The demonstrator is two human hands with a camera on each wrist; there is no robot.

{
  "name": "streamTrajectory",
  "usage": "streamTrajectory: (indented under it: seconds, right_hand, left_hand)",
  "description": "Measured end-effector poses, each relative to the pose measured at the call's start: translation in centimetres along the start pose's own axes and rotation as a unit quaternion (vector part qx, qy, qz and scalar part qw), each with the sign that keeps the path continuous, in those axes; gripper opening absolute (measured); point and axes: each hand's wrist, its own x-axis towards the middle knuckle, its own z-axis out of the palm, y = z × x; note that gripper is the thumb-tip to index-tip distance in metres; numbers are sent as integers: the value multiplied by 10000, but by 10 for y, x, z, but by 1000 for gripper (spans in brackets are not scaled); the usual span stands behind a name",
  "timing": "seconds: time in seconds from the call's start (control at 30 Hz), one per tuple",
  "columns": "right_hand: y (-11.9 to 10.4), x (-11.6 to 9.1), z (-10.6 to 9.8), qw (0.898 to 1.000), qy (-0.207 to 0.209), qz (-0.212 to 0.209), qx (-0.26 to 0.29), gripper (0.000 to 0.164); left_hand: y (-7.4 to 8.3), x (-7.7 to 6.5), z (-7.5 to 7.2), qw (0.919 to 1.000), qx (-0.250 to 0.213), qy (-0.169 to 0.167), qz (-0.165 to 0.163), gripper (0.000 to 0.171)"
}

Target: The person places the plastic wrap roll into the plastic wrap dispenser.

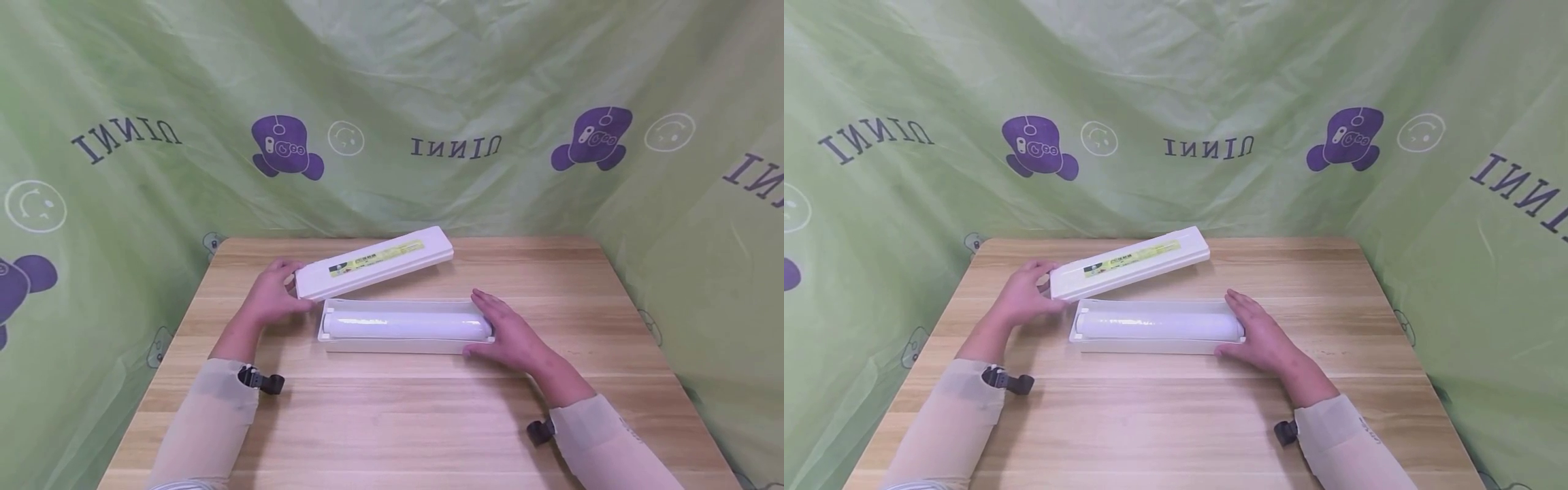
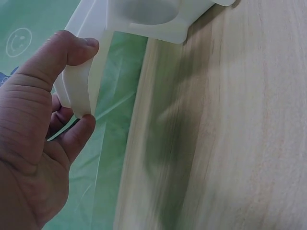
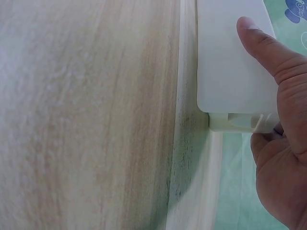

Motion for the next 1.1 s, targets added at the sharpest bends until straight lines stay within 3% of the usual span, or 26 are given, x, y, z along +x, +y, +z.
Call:
streamTrajectory:
  seconds: [0.4, 0.77, 0.97, 1.1]
  right_hand:
    - [-5, -1, -3, 10000, 31, -30, 10, 116]
    - [-8, 3, -14, 9986, 405, 317, 82, 119]
    - [-8, 11, -24, 9960, 746, 441, 192, 121]
    - [-7, 16, -28, 9950, 762, 539, 347, 123]
  left_hand:
    - [5, -5, -1, 9988, -460, -95, 136, 89]
    - [13, -9, 2, 9985, -376, -192, 355, 84]
    - [22, -12, 5, 9954, -643, -411, 581, 90]
    - [26, -13, 7, 9936, -762, -478, 688, 87]
